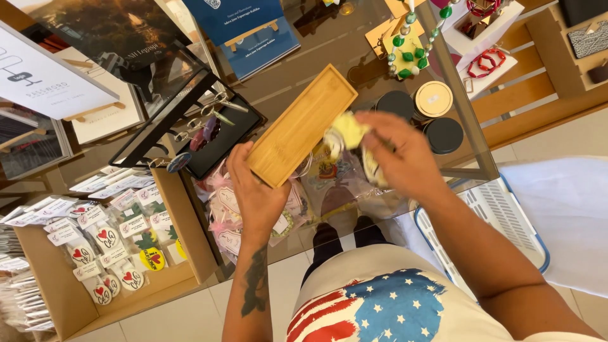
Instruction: Dusting and wiping down various gift items, jars, and a wooden box with a cleaning cloth at a display counter.
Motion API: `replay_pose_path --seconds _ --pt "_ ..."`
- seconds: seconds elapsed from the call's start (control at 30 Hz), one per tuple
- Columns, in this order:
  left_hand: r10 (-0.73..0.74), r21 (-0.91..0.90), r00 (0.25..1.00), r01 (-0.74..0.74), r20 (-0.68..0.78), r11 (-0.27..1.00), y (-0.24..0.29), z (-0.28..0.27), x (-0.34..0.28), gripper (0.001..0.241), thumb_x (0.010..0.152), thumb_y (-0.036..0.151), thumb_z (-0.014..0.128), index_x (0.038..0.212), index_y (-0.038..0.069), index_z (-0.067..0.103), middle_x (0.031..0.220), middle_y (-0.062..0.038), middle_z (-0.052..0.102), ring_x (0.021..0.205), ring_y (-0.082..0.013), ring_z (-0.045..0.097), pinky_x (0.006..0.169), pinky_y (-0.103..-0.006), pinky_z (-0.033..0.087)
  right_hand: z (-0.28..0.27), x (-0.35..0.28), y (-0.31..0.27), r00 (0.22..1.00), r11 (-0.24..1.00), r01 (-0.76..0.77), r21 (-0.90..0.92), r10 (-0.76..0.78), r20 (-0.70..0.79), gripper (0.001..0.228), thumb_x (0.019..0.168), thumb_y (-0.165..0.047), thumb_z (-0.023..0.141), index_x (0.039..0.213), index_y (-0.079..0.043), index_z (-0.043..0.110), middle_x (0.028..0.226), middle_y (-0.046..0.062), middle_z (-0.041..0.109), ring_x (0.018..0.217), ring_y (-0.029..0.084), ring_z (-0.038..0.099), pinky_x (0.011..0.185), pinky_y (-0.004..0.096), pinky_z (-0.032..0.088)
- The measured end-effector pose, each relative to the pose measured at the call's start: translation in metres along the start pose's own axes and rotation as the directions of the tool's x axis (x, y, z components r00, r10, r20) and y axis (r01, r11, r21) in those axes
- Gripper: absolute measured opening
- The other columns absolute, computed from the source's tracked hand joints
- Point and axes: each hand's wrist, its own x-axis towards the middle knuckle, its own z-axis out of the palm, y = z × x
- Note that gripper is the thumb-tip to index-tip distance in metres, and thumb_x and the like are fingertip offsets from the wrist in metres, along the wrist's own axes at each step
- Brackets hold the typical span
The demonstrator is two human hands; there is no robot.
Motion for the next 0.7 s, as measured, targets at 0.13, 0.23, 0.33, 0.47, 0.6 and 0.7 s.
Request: replay_pose_path --seconds 0.13,0.23,0.33,0.47,0.6,0.7 --pt "0.062 -0.056 0.996 -0.066 -0.061 0.996 0.007 -0.012 -0.016 0.088 0.05 -0.011 0.07 0.134 0.002 0.047 0.129 -0.02 0.047 0.128 -0.0419 0.049 0.114 -0.0575 0.035 0.002 0.034 0.017 0.941 0.876 0.264 -0.404 -0.326 -0.093 0.028 0.105 -0.015 0.063 0.131 -0.008 0.071 0.134 0.01 0.066 0.121 0.038 0.059 0.102 0.046 0.047" --pt "0.068 -0.098 0.995 -0.076 -0.074 0.992 0.008 -0.017 -0.023 0.085 0.048 -0.011 0.067 0.13 0.002 0.049 0.128 -0.019 0.048 0.127 -0.0405 0.05 0.114 -0.0556 0.034 0.018 0.047 0.024 0.896 0.732 0.31 -0.606 -0.439 -0.072 0.026 0.104 -0.014 0.068 0.127 -0.004 0.074 0.131 0.014 0.066 0.116 0.04 0.058 0.099 0.047 0.048" --pt "0.035 -0.145 0.997 -0.044 -0.066 0.988 0.009 -0.022 -0.03 0.086 0.046 -0.012 0.067 0.129 0.003 0.049 0.128 -0.018 0.049 0.128 -0.0382 0.05 0.115 -0.0537 0.033 0.038 0.039 0.011 0.938 0.65 0.276 -0.708 -0.344 0.05 0.026 0.103 -0.018 0.063 0.123 -0.007 0.075 0.124 0.015 0.067 0.118 0.036 0.057 0.102 0.044 0.046" --pt "0.041 -0.201 0.998 -0.049 -0.046 0.978 0.009 -0.018 -0.036 0.082 0.048 -0.01 0.069 0.127 0.002 0.051 0.127 -0.018 0.051 0.127 -0.0372 0.052 0.115 -0.0509 0.035 0.077 0.006 -0.014 0.851 0.62 0.502 -0.603 -0.479 0.216 0.02 0.097 -0.012 0.061 0.108 -0.005 0.076 0.118 0.017 0.067 0.114 0.038 0.057 0.099 0.05 0.047" --pt "0.002 -0.334 0.998 -0.021 -0.059 0.942 0.015 -0.006 -0.042 0.079 0.054 -0.01 0.075 0.127 0.001 0.047 0.127 -0.019 0.052 0.127 -0.0357 0.054 0.115 -0.0474 0.038 0.106 -0.019 -0.026 0.668 0.529 0.727 -0.437 -0.691 0.275 0.026 0.094 -0.011 0.059 0.115 0.001 0.069 0.126 0.019 0.063 0.111 0.036 0.059 0.098 0.05 0.046" --pt "-0.003 -0.371 0.997 -0.025 -0.076 0.928 0.023 -0.008 -0.044 0.078 0.053 -0.01 0.073 0.126 0.0 0.047 0.126 -0.019 0.051 0.127 -0.0346 0.053 0.113 -0.0492 0.039 0.081 0.0 -0.018 0.667 0.49 0.72 -0.491 -0.685 0.294 0.022 0.095 -0.012 0.059 0.108 0.001 0.071 0.115 0.02 0.065 0.109 0.035 0.062 0.097 0.051 0.045"
